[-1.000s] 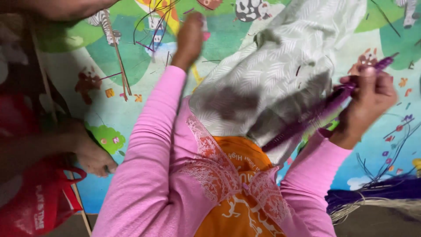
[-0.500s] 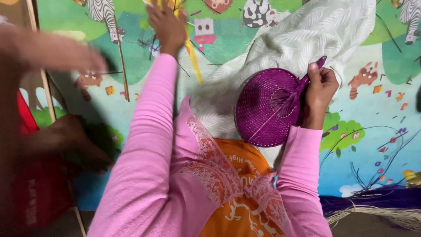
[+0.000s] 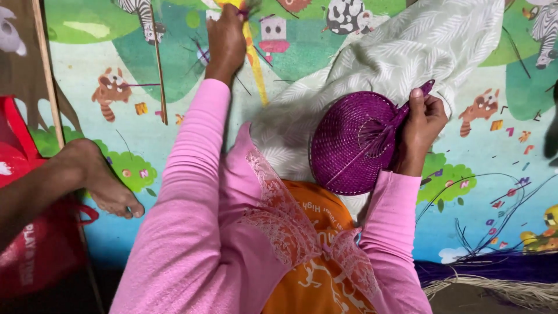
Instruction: A person is weaving a decorative purple fan using thin strips of material and wooden tools to secure the weave.
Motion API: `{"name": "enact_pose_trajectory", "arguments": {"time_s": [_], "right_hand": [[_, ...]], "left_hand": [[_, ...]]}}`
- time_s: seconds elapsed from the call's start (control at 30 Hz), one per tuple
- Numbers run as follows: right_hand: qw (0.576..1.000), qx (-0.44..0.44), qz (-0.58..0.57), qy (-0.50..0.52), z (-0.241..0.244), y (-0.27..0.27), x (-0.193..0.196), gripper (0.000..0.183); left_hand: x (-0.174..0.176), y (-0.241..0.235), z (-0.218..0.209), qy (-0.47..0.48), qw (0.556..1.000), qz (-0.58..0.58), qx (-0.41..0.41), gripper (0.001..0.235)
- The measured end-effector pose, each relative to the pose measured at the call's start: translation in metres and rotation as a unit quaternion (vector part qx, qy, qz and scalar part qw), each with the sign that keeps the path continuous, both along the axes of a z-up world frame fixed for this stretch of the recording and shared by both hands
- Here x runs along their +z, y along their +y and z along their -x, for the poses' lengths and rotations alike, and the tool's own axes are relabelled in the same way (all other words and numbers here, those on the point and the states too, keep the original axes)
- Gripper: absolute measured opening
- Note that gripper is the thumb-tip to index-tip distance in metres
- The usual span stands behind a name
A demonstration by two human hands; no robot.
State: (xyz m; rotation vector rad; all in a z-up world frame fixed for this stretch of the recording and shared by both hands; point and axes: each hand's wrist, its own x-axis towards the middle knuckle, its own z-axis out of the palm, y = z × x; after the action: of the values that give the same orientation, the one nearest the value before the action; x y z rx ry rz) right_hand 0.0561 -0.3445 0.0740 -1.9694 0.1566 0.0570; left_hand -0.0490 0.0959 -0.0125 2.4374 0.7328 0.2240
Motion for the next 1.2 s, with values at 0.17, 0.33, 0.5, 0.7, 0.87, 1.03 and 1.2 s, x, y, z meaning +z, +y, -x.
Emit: {"name": "enact_pose_trajectory", "arguments": {"time_s": [0.17,0.33,0.5,0.7,0.87,1.03,1.2], "right_hand": [[1.0,0.0,-0.011,-0.004,0.001,0.001,0.0,0.032],[1.0,0.005,-0.016,0.0,0.0,0.001,-0.003,0.029],[1.0,-0.008,-0.015,0.006,0.001,-0.002,-0.004,0.03],[0.999,-0.01,-0.029,0.027,0.002,0.007,0.004,0.029],[1.0,-0.001,-0.016,0.016,0.004,0.005,0.004,0.033],[0.999,-0.009,-0.03,0.013,0.003,0.006,0.004,0.031],[1.0,0.0,-0.015,0.022,0.003,0.008,0.008,0.031]], "left_hand": [[0.053,0.015,-0.001,-0.016,0.983,0.184,0.015,0.019],[0.031,0.012,-0.012,0.048,0.985,0.147,-0.077,0.031],[-0.019,0.012,-0.007,0.066,0.983,0.01,-0.169,0.012],[-0.037,0.02,-0.018,0.103,0.978,-0.018,-0.181,0.019],[0.015,0.006,-0.055,0.094,0.972,0.18,-0.122,0.019],[-0.01,0.001,-0.069,0.167,0.964,0.178,-0.111,0.011],[-0.075,0.0,-0.065,0.144,0.963,-0.126,-0.191,0.021]]}}
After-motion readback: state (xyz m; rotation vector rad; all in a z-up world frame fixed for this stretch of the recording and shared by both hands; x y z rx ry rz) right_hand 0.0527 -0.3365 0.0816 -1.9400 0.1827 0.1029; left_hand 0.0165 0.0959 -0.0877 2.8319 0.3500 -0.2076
